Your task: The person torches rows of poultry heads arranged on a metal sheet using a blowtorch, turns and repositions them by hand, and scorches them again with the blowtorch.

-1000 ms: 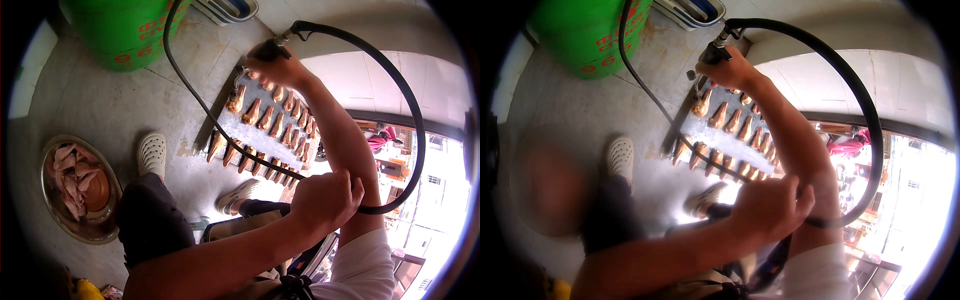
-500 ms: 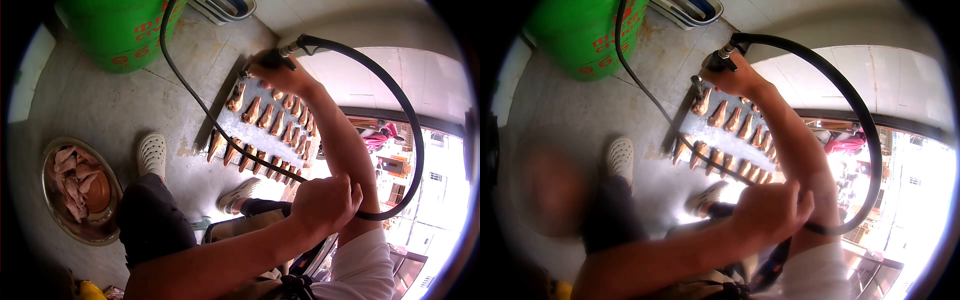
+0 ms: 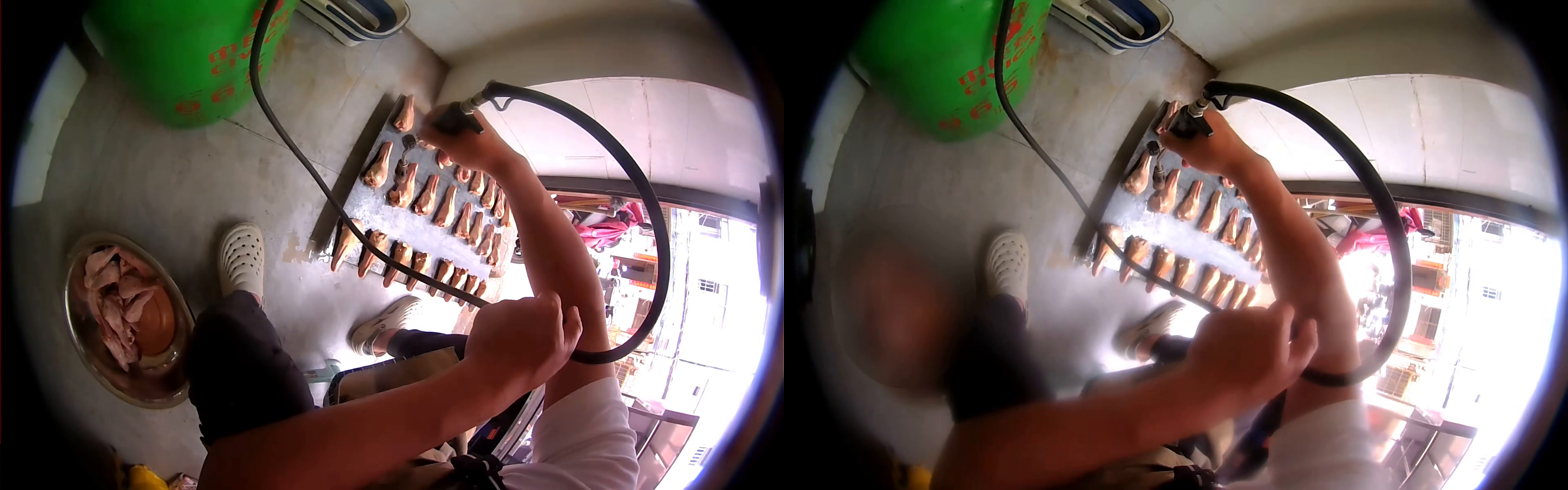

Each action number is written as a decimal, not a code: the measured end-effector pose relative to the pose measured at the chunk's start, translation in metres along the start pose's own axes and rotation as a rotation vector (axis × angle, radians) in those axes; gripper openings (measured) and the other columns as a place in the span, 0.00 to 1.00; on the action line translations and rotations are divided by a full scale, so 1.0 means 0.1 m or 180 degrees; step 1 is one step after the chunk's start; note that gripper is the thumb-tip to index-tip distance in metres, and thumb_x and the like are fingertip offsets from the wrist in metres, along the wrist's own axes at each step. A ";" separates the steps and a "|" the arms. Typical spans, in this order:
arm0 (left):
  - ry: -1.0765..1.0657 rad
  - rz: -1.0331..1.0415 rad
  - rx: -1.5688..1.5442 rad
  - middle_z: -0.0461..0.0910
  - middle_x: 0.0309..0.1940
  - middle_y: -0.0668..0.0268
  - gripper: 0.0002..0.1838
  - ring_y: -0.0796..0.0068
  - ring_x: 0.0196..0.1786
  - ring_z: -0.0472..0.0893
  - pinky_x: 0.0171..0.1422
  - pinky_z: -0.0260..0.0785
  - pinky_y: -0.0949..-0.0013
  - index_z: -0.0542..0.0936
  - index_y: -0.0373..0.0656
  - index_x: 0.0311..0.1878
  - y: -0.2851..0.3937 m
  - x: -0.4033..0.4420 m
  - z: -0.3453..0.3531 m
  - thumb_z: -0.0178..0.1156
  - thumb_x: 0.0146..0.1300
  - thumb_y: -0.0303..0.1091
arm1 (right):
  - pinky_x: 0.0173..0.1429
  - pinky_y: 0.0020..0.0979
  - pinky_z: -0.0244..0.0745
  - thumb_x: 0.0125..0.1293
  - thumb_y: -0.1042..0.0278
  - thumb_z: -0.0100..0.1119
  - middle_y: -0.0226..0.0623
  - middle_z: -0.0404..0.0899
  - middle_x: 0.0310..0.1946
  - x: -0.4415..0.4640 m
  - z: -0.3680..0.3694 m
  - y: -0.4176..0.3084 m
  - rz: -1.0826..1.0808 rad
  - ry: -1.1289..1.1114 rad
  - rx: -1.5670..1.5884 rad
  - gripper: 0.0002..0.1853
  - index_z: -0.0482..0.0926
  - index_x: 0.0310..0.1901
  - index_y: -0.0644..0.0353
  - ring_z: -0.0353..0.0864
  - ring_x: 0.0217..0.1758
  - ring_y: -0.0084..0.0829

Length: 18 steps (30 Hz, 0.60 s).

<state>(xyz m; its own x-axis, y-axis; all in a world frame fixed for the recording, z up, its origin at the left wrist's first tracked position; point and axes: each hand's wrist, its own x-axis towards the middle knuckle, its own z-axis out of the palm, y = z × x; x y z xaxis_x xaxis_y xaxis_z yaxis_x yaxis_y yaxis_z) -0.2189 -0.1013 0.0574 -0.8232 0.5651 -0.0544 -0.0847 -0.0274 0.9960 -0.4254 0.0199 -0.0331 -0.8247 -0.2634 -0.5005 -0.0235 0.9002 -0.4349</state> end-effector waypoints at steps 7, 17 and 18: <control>0.0281 0.0174 0.0138 0.79 0.13 0.55 0.23 0.57 0.19 0.83 0.24 0.76 0.59 0.77 0.40 0.24 -0.05 -0.01 0.08 0.52 0.72 0.46 | 0.26 0.25 0.76 0.71 0.57 0.61 0.30 0.82 0.29 -0.04 0.04 -0.04 0.0094 -0.0056 0.0149 0.12 0.81 0.45 0.58 0.83 0.28 0.23; 0.0300 0.0193 0.0196 0.79 0.14 0.55 0.23 0.57 0.19 0.84 0.24 0.77 0.58 0.77 0.40 0.24 -0.05 -0.01 0.10 0.52 0.72 0.46 | 0.23 0.24 0.73 0.71 0.57 0.61 0.30 0.81 0.27 -0.03 0.07 0.05 0.0075 0.0091 0.0059 0.12 0.81 0.43 0.58 0.83 0.28 0.21; 0.0321 0.0229 0.0190 0.79 0.13 0.55 0.23 0.58 0.19 0.84 0.24 0.77 0.58 0.77 0.40 0.24 -0.05 -0.01 0.09 0.52 0.72 0.46 | 0.23 0.24 0.73 0.71 0.57 0.61 0.30 0.81 0.27 -0.04 0.08 0.06 0.0090 0.0125 0.0104 0.12 0.81 0.43 0.58 0.83 0.27 0.21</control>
<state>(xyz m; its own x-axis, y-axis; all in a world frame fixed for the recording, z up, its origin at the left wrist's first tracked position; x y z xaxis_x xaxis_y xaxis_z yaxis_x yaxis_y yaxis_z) -0.2122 -0.0942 0.0532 -0.8784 0.4777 0.0134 0.0076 -0.0140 0.9999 -0.4179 0.0239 -0.0395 -0.8463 -0.2235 -0.4835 0.0181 0.8951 -0.4455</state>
